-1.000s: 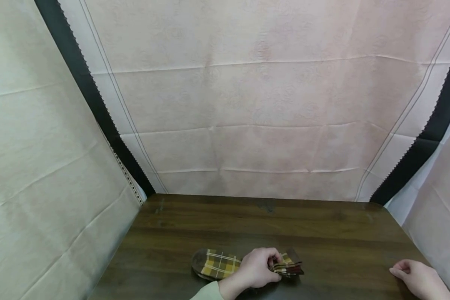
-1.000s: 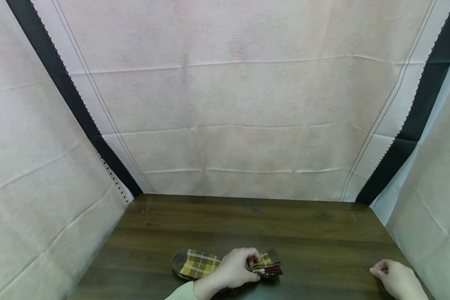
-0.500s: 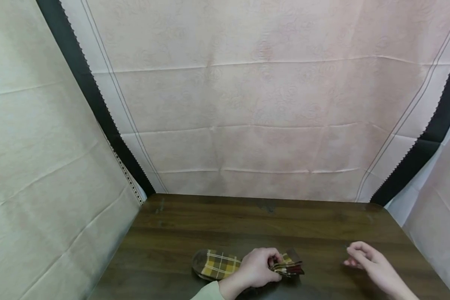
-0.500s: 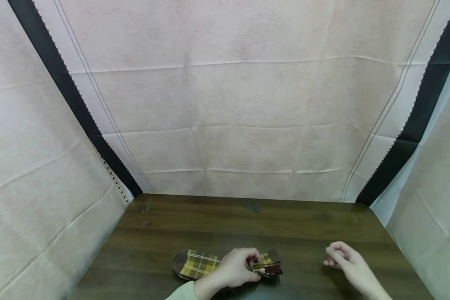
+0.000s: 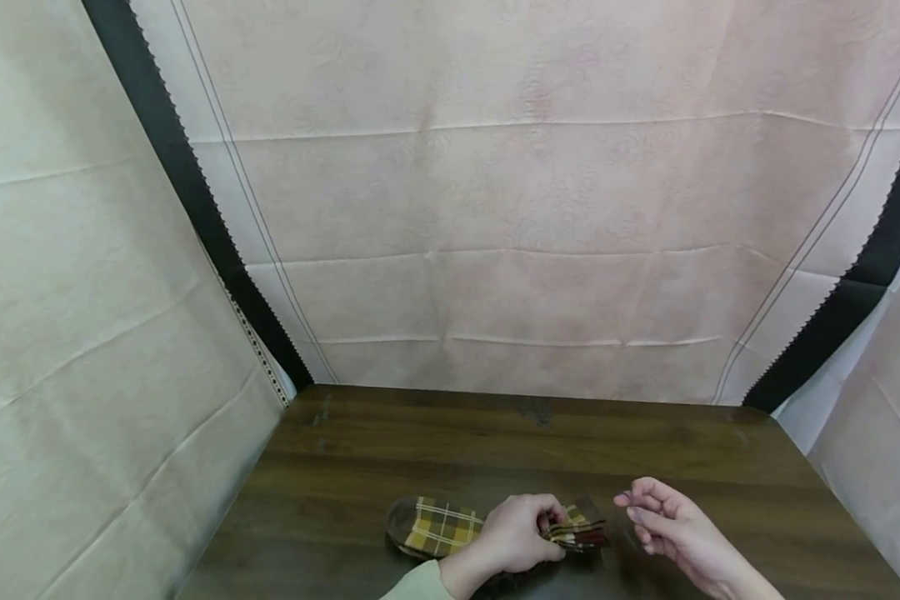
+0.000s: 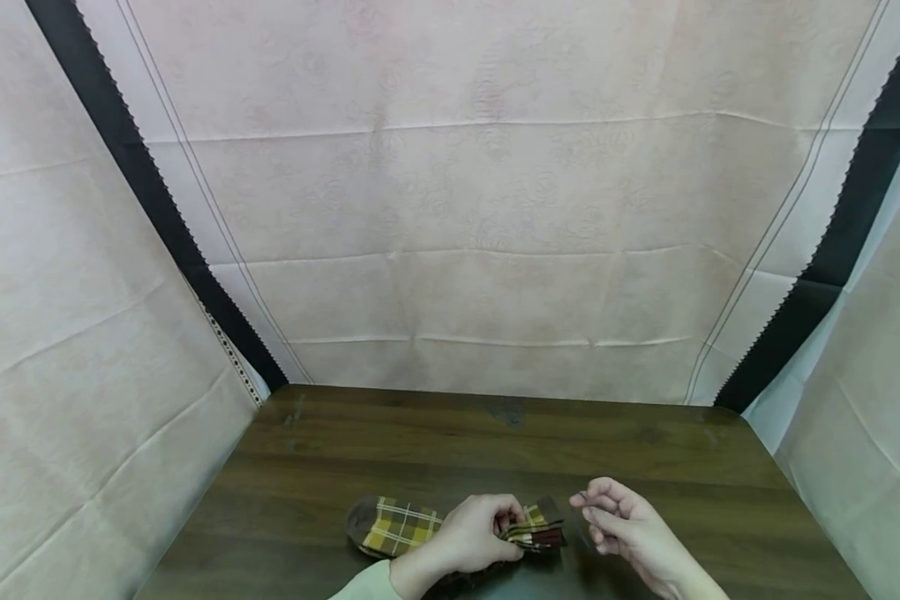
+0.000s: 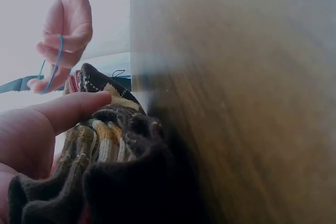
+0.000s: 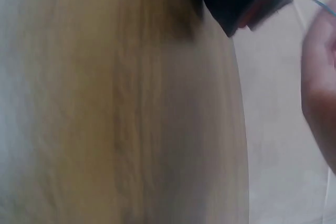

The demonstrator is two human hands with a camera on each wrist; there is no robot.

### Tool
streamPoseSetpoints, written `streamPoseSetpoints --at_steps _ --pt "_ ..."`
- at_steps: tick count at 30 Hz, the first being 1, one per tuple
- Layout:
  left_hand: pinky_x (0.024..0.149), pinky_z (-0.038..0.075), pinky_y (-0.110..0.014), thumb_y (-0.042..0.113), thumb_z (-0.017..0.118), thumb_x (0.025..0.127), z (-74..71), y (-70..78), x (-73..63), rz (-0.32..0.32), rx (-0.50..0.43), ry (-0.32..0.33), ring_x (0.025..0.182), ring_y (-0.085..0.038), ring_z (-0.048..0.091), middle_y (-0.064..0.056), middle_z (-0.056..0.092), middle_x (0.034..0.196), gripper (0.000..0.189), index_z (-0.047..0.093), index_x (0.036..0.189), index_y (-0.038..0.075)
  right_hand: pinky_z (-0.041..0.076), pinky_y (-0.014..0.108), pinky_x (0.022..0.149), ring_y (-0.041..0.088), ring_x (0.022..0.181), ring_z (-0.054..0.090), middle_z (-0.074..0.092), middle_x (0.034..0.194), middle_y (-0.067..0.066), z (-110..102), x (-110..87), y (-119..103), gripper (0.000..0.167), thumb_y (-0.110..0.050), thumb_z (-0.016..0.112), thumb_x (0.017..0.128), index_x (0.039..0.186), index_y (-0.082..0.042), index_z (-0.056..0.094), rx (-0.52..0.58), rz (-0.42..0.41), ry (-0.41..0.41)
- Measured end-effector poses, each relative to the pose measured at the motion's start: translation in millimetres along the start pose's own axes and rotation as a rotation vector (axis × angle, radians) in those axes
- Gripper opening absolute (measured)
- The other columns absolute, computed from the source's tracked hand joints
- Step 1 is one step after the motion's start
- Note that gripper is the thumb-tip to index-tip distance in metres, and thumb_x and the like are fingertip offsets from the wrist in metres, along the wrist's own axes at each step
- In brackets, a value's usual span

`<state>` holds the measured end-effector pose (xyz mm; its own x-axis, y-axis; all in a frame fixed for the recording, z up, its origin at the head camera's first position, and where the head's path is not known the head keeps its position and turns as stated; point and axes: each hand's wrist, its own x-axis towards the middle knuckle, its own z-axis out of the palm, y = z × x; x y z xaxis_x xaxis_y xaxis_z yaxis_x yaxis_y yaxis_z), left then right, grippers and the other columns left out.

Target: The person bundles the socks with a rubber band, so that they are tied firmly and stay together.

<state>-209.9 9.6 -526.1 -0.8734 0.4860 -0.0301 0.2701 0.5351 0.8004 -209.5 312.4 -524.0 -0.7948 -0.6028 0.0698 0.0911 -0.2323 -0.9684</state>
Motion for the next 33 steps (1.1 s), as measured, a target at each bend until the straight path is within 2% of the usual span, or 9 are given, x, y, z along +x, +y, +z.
streamPoseSetpoints --at_steps 3,5,7,11,13,17,23,27,33 --pt "0.065 0.041 -0.026 0.015 0.092 0.084 -0.1 -0.8 0.4 0.003 0.003 0.005 0.070 -0.001 0.051 0.017 0.058 0.081 0.028 0.074 0.100 0.029 0.052 0.015 0.067 0.002 0.080 0.062 0.073 0.131 -0.009 5 2.1 2 0.022 -0.008 0.048 0.115 0.112 -0.025 0.063 -0.069 0.083 0.138" --pt "0.065 0.041 -0.026 0.015 0.092 0.084 -0.4 -1.7 0.5 0.003 0.002 0.009 0.070 -0.001 0.052 0.017 0.058 0.081 0.028 0.074 0.100 0.029 0.056 0.018 0.074 0.006 0.086 0.067 0.072 0.133 -0.007 7 3.4 3 0.020 -0.019 0.048 0.117 0.118 -0.021 0.068 -0.074 0.149 0.213" --pt "0.065 0.042 -0.026 0.016 0.091 0.084 -1.1 -2.7 0.5 0.002 0.002 0.012 0.071 -0.001 0.052 0.017 0.058 0.081 0.028 0.075 0.101 0.029 0.059 0.023 0.087 0.013 0.100 0.072 0.067 0.144 0.002 11 5.2 5 0.033 -0.029 0.048 0.117 0.136 -0.009 0.066 -0.087 0.218 0.270" --pt "0.065 0.042 -0.025 0.017 0.092 0.084 -2.3 -5.6 0.7 0.003 0.020 0.024 0.071 0.000 0.051 0.018 0.058 0.082 0.028 0.074 0.101 0.030 0.057 0.035 0.101 0.039 0.134 0.061 0.037 0.164 0.032 17 10.7 8 0.068 -0.030 0.055 0.114 0.159 0.015 0.031 -0.233 0.284 0.307" --pt "0.065 0.042 -0.025 0.017 0.091 0.084 -3.1 -6.6 0.4 0.007 0.020 0.025 0.071 0.000 0.051 0.018 0.058 0.082 0.028 0.074 0.101 0.030 0.056 0.037 0.101 0.048 0.140 0.053 0.022 0.166 0.040 21 13.7 10 0.076 -0.025 0.063 0.111 0.160 0.017 0.024 -0.321 0.295 0.283" --pt "0.064 0.042 -0.024 0.016 0.091 0.085 -4.2 -8.4 -0.5 0.021 0.024 0.021 0.070 0.000 0.051 0.018 0.058 0.081 0.028 0.074 0.102 0.029 0.056 0.045 0.102 0.064 0.142 0.039 0.018 0.164 0.045 29 21.6 11 0.084 -0.017 0.074 0.103 0.159 0.017 0.022 -0.421 0.287 0.193" --pt "0.064 0.043 -0.021 0.016 0.091 0.085 -5.1 -6.1 -2.6 0.073 0.075 -0.007 0.070 0.002 0.050 0.019 0.056 0.081 0.027 0.076 0.105 0.028 0.043 0.059 0.111 0.058 0.150 0.031 0.033 0.165 0.035 48 40.1 11 0.096 -0.022 0.088 0.090 0.162 0.006 0.031 -0.585 0.240 0.155" --pt "0.063 0.042 -0.019 0.016 0.090 0.084 -3.2 -5.0 -1.9 0.100 0.115 -0.008 0.069 0.004 0.049 0.020 0.055 0.080 0.028 0.078 0.105 0.029 0.041 0.046 0.110 0.050 0.151 0.033 0.039 0.163 0.030 55 46.1 9 0.098 -0.024 0.092 0.085 0.162 0.000 0.036 -0.659 0.204 0.133" --pt "0.064 0.043 -0.019 0.016 0.092 0.084 -4.1 -6.8 -1.5 0.100 0.094 -0.025 0.069 0.004 0.050 0.020 0.055 0.080 0.028 0.079 0.106 0.028 0.038 0.020 0.104 0.052 0.155 0.021 0.030 0.167 0.029 57 45.2 5 0.100 -0.020 0.091 0.086 0.163 0.000 0.030 -0.622 0.158 0.041"
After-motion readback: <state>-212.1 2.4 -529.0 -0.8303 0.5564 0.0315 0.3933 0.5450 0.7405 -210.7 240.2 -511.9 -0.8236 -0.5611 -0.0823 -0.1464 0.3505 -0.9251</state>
